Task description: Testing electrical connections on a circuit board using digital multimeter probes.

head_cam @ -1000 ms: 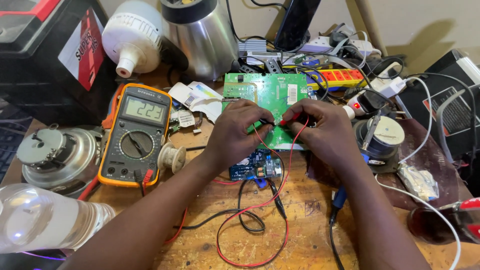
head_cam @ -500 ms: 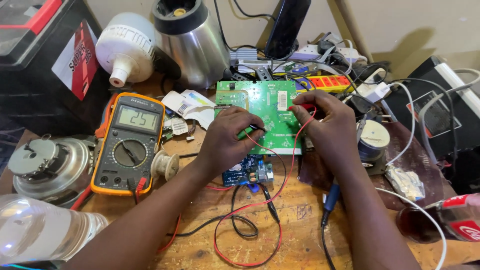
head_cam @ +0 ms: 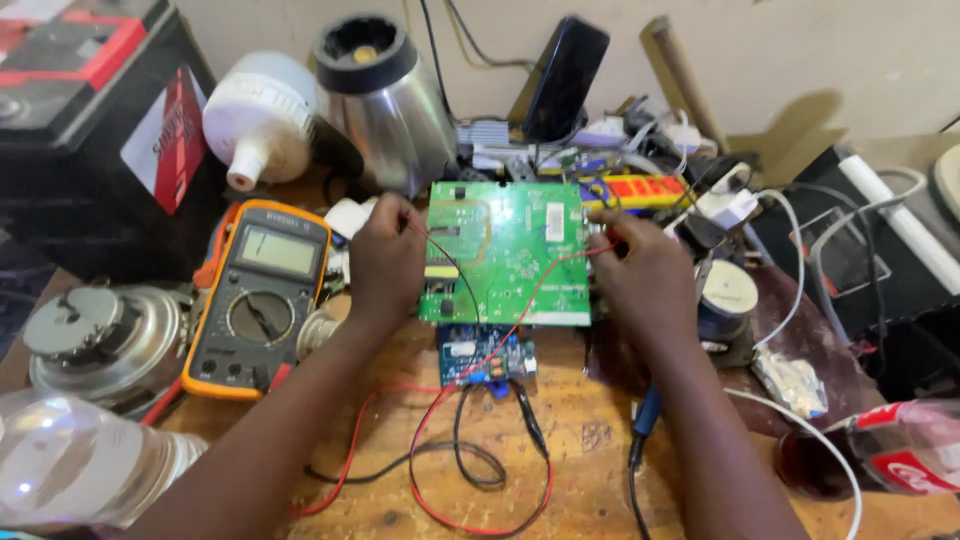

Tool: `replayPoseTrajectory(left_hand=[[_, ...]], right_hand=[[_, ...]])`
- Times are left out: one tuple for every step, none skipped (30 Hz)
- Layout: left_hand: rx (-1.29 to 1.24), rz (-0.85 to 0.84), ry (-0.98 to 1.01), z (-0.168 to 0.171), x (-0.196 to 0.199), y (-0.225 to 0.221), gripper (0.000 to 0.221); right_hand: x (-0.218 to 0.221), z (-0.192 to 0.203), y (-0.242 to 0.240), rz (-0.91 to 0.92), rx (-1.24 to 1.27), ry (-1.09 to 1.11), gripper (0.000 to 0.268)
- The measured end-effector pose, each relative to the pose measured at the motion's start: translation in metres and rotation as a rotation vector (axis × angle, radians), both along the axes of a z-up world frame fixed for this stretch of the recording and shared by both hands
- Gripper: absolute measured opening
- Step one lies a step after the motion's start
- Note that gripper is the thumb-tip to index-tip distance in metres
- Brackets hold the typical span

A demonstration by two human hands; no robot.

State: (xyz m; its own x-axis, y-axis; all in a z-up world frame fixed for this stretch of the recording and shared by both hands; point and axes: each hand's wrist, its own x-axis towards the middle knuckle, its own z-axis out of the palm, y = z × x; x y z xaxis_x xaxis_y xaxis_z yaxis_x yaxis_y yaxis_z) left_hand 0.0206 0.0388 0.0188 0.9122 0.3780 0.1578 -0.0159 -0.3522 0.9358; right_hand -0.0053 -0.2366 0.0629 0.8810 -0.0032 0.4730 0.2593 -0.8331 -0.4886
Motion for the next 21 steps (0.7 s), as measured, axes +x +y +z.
replayPoseTrajectory(left_hand=[[-0.001,-0.006,-0.009,0.005,-0.002,-0.002,0.011],[0.045,-0.03,0.058,0.01,-0.005,-0.004,0.013],[0.092,-0.047,0.144,0.009,-0.015,-0.004,0.02],[0.092,-0.044,0.153,0.007,-0.016,-0.003,0.02],[0.115,-0.08,0.181,0.007,-0.011,-0.002,0.027],[0.139,-0.117,0.208,0.008,-0.007,-0.001,0.034],[0.138,-0.116,0.193,0.01,-0.002,-0.002,0.034],[0.143,-0.13,0.235,0.011,0.001,-0.003,0.037],[0.148,-0.144,0.296,0.008,-0.001,-0.002,0.042],[0.148,-0.143,0.301,0.0,0.002,0.0,0.042],[0.057,-0.122,0.297,-0.008,0.007,0.001,0.042],[-0.033,-0.101,0.293,-0.016,0.012,0.002,0.043],[-0.034,-0.101,0.298,-0.014,0.01,0.0,0.043],[-0.212,-0.099,0.239,-0.012,0.008,-0.001,0.042],[-0.388,-0.096,0.172,-0.008,0.008,-0.002,0.042],[-0.389,-0.096,0.17,-0.004,0.007,-0.004,0.042],[-0.474,-0.112,0.138,0.001,0.005,-0.005,0.043],[-0.559,-0.129,0.106,0.005,0.003,-0.007,0.045],[-0.559,-0.125,0.103,0.009,0.001,-0.006,0.045],[-0.565,-0.136,0.066,0.012,-0.001,-0.006,0.043],[-0.569,-0.152,0.026,0.017,0.0,-0.006,0.042]], right_hand=[[0.004,-0.004,-0.002,-0.006,-0.001,-0.009,0.026],[0.008,-0.008,-0.003,-0.022,-0.049,-0.028,0.029],[0.006,-0.016,-0.003,-0.029,-0.095,-0.028,0.032],[0.006,-0.022,-0.005,-0.025,-0.094,-0.019,0.032],[0.012,-0.024,-0.006,-0.005,-0.103,-0.061,0.033],[0.017,-0.025,-0.007,0.015,-0.111,-0.104,0.034],[0.018,-0.024,-0.005,0.014,-0.112,-0.118,0.034],[0.019,-0.022,-0.004,0.021,-0.1,-0.128,0.036],[0.014,-0.025,-0.001,0.029,-0.086,-0.119,0.039],[0.011,-0.022,0.0,0.031,-0.085,-0.114,0.039],[0.009,-0.018,0.001,0.028,-0.006,-0.04,0.041],[0.008,-0.014,0.002,0.026,0.074,0.035,0.042],[0.005,-0.008,0.003,0.026,0.073,0.04,0.042],[0.002,-0.002,0.004,-0.023,0.156,0.149,0.044],[0.002,0.006,0.005,-0.071,0.241,0.251,0.046],[0.0,0.01,0.006,-0.07,0.241,0.25,0.046],[-0.002,0.014,0.007,-0.043,0.402,0.24,0.045],[-0.003,0.018,0.008,-0.015,0.564,0.23,0.044],[-0.007,0.021,0.01,-0.01,0.563,0.229,0.044],[-0.01,0.023,0.012,0.032,0.68,0.203,0.046],[-0.013,0.026,0.012,0.073,0.798,0.171,0.049]])
